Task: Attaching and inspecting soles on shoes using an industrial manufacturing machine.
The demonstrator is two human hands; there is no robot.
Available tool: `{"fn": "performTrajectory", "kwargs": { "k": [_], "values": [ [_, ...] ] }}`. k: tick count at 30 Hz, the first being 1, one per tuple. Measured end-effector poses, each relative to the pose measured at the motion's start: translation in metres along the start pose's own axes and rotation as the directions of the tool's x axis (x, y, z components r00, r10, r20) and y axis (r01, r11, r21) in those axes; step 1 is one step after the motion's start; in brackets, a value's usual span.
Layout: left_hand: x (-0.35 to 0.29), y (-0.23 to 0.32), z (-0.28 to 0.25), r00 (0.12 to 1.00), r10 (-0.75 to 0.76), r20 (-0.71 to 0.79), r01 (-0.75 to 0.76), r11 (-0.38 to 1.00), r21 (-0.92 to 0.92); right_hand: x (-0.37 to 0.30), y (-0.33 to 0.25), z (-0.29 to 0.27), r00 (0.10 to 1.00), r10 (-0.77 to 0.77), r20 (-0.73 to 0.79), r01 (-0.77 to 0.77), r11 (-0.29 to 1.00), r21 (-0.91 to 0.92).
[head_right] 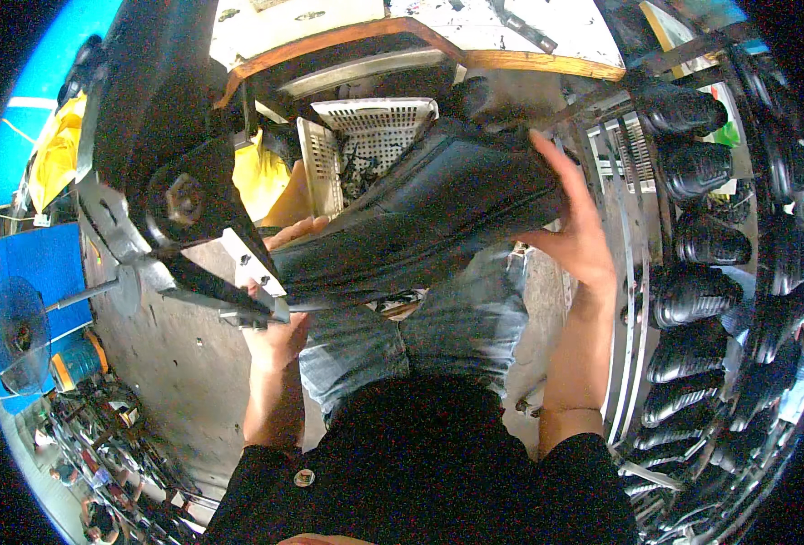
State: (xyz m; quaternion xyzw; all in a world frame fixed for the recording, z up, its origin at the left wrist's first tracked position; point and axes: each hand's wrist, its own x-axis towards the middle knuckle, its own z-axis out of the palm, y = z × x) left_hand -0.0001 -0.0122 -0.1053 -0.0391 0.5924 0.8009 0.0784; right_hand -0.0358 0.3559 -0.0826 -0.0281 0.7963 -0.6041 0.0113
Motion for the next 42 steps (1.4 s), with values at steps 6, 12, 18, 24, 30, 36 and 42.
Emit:
{"fn": "performTrajectory", "kwargs": {
  "k": [6, 12, 18, 24, 30, 36, 42],
  "values": [
    [-0.002, -0.002, 0.003, 1.000, -0.003, -0.027, 0.000, 0.992, -0.125, 0.003, -0.041, -0.018, 0.956, -0.280, -0.086, 0.265, 0.952, -0.150],
    [-0.003, -0.024, -0.001, 0.999, -0.030, 0.010, 0.030, 0.774, -0.633, -0.012, -0.082, -0.002, 0.915, -0.357, -0.186, 0.333, 0.931, -0.149],
    [-0.003, -0.028, -0.016, 0.984, -0.171, 0.039, 0.142, 0.640, -0.755, -0.019, -0.116, 0.030, 0.915, -0.377, -0.141, 0.377, 0.926, -0.031],
    [-0.010, -0.018, -0.060, 0.987, -0.066, -0.149, -0.047, 0.757, -0.652, -0.019, -0.113, 0.074, 0.971, -0.236, -0.037, 0.239, 0.966, 0.103],
    [-0.015, 0.026, -0.074, 0.959, 0.106, -0.262, -0.216, 0.873, -0.437, -0.016, -0.090, 0.100, 0.965, -0.260, 0.041, 0.254, 0.961, 0.113],
    [-0.013, 0.070, -0.069, 0.601, 0.788, -0.137, -0.461, 0.482, 0.745, -0.007, -0.096, 0.126, 0.948, -0.273, 0.162, 0.278, 0.960, -0.012],
    [-0.006, 0.125, 0.004, 0.804, 0.374, 0.462, -0.533, 0.110, 0.839, -0.002, -0.104, 0.130, 0.926, -0.295, 0.236, 0.320, 0.944, -0.075]
  ]
}}
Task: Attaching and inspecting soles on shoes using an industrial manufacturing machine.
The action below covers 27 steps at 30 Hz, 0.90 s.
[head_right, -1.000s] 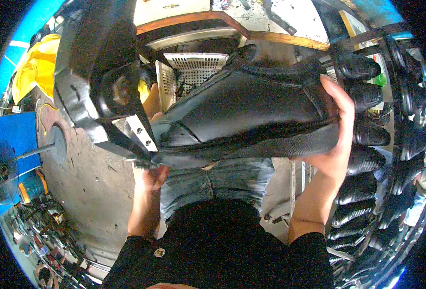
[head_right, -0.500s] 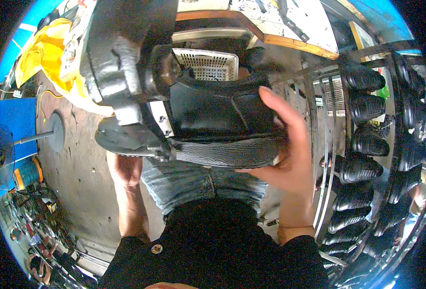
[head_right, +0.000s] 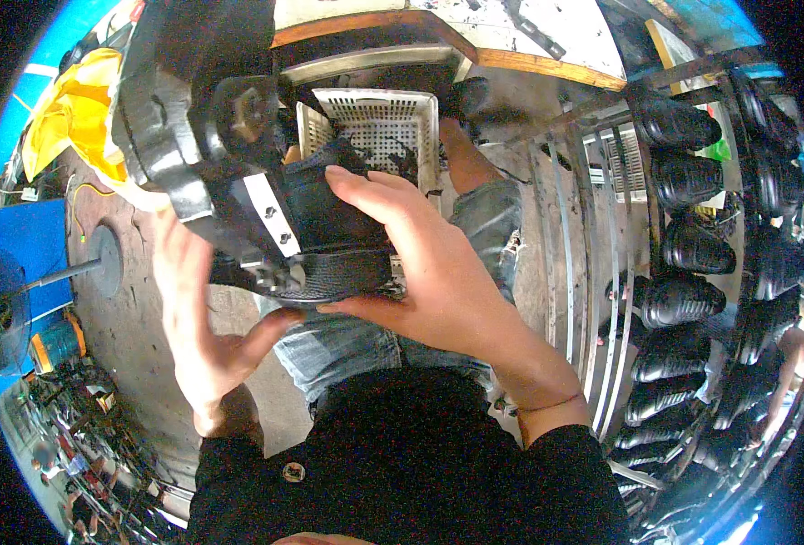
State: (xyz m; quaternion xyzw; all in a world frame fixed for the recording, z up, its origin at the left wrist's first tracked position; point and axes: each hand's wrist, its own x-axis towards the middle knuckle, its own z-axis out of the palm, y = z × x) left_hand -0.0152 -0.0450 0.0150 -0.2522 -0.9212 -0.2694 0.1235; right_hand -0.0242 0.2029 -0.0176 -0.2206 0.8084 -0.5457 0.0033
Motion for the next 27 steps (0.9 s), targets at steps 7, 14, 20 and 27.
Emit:
{"fn": "performTrajectory", "kwargs": {
  "k": [7, 14, 20, 27],
  "values": [
    [0.017, -0.006, 0.024, 0.985, -0.052, 0.165, 0.103, 0.943, -0.317, 0.014, -0.024, -0.011, 0.991, -0.002, 0.135, 0.030, 0.979, -0.202],
    [-0.012, -0.009, 0.049, 0.900, -0.363, 0.241, 0.411, 0.525, -0.745, 0.012, -0.011, -0.006, 0.994, -0.045, 0.095, 0.065, 0.974, -0.216],
    [-0.023, -0.004, 0.077, 0.886, -0.401, 0.233, 0.324, 0.175, -0.930, -0.055, 0.100, 0.045, 0.990, 0.110, -0.086, -0.101, 0.990, 0.099],
    [-0.041, -0.011, 0.103, 0.863, -0.469, 0.189, 0.289, 0.150, -0.946, -0.080, 0.121, 0.016, 0.967, 0.253, 0.012, -0.249, 0.941, 0.231]
  ]
}}
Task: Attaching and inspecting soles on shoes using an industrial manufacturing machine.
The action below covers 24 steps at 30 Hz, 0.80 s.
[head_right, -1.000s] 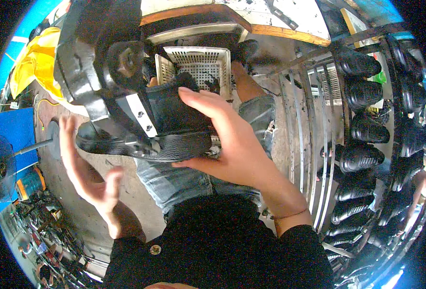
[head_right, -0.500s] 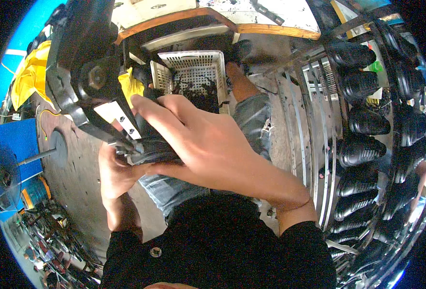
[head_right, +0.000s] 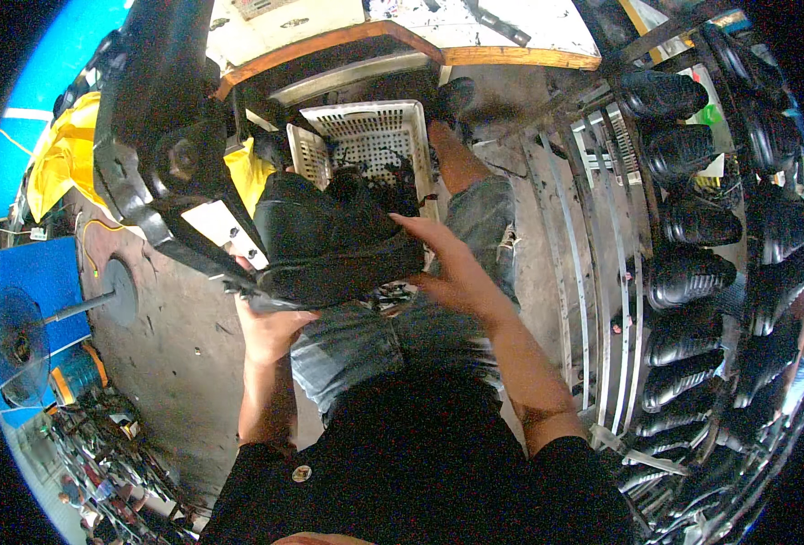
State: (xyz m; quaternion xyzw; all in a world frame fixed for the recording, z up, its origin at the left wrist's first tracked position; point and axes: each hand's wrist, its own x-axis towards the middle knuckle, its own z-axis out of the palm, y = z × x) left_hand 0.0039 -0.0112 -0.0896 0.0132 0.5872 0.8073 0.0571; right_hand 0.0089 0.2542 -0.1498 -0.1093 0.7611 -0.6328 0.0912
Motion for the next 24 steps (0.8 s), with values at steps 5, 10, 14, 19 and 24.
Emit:
{"fn": "performTrajectory", "kwargs": {
  "k": [5, 10, 14, 19, 24],
  "values": [
    [-0.003, 0.000, 0.007, 0.990, -0.140, 0.023, 0.140, 0.990, -0.031, -0.014, -0.015, -0.059, 0.988, -0.152, -0.036, 0.146, 0.979, -0.143],
    [-0.005, -0.014, 0.015, 0.998, -0.060, -0.026, 0.059, 0.998, -0.037, -0.025, -0.049, -0.110, 0.939, -0.268, -0.217, 0.226, 0.954, -0.200],
    [-0.011, -0.015, 0.010, 0.983, -0.158, -0.090, 0.141, 0.976, -0.168, -0.002, -0.115, -0.111, 0.944, -0.223, -0.244, 0.156, 0.951, -0.266],
    [-0.025, -0.034, -0.037, 0.988, -0.111, -0.106, 0.070, 0.941, -0.332, 0.029, -0.135, -0.088, 0.968, -0.249, 0.046, 0.248, 0.902, -0.353],
    [-0.024, -0.021, -0.075, 0.976, -0.037, -0.214, -0.015, 0.972, -0.236, 0.057, -0.064, -0.039, 0.977, -0.073, 0.200, 0.093, 0.991, -0.095]
  ]
}}
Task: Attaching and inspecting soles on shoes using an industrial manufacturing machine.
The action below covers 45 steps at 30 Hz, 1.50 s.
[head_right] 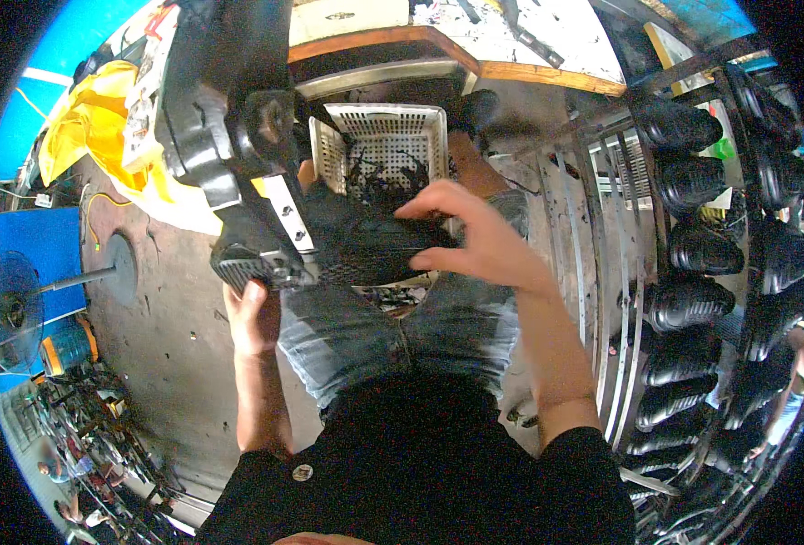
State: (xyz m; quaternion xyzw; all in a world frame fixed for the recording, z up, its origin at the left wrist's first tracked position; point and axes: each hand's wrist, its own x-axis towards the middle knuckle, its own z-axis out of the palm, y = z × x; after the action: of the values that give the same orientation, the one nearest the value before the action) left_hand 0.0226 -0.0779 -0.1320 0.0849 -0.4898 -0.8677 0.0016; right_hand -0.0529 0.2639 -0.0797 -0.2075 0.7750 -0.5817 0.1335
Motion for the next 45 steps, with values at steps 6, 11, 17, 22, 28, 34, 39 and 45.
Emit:
{"fn": "performTrajectory", "kwargs": {
  "k": [6, 11, 17, 22, 28, 34, 39, 45],
  "values": [
    [0.000, -0.017, -0.035, 0.968, -0.236, -0.081, 0.225, 0.966, -0.128, 0.036, 0.043, 0.056, 0.940, 0.290, 0.178, -0.340, 0.820, 0.460],
    [-0.002, -0.041, -0.024, 0.936, -0.342, -0.086, 0.320, 0.926, -0.203, 0.056, 0.087, 0.058, 0.942, 0.334, 0.010, -0.286, 0.788, 0.545],
    [0.002, -0.046, -0.019, 0.952, -0.283, -0.113, 0.243, 0.929, -0.280, 0.012, 0.033, 0.030, 0.996, 0.085, -0.010, -0.070, 0.876, 0.478],
    [0.008, -0.049, -0.015, 0.979, -0.184, -0.090, 0.176, 0.980, -0.092, 0.011, -0.031, 0.041, 0.990, -0.135, -0.050, 0.124, 0.977, -0.176],
    [-0.006, -0.054, -0.014, 0.990, -0.055, -0.132, 0.078, 0.982, 0.173, 0.053, -0.035, 0.084, 0.944, -0.264, 0.200, 0.234, 0.959, 0.161],
    [-0.016, -0.033, -0.023, 0.983, 0.003, -0.183, -0.018, 0.997, -0.079, 0.075, 0.045, 0.076, 0.990, -0.028, -0.142, 0.015, 0.995, -0.095],
    [0.001, -0.029, -0.018, 0.920, -0.297, -0.255, 0.166, 0.886, -0.433, 0.055, 0.179, 0.086, 0.942, 0.278, -0.189, -0.335, 0.814, -0.474],
    [0.026, -0.044, -0.025, 0.868, -0.495, -0.029, 0.419, 0.764, -0.490, 0.004, 0.056, 0.092, 0.978, -0.054, -0.204, 0.028, 0.991, -0.129]
  ]
}}
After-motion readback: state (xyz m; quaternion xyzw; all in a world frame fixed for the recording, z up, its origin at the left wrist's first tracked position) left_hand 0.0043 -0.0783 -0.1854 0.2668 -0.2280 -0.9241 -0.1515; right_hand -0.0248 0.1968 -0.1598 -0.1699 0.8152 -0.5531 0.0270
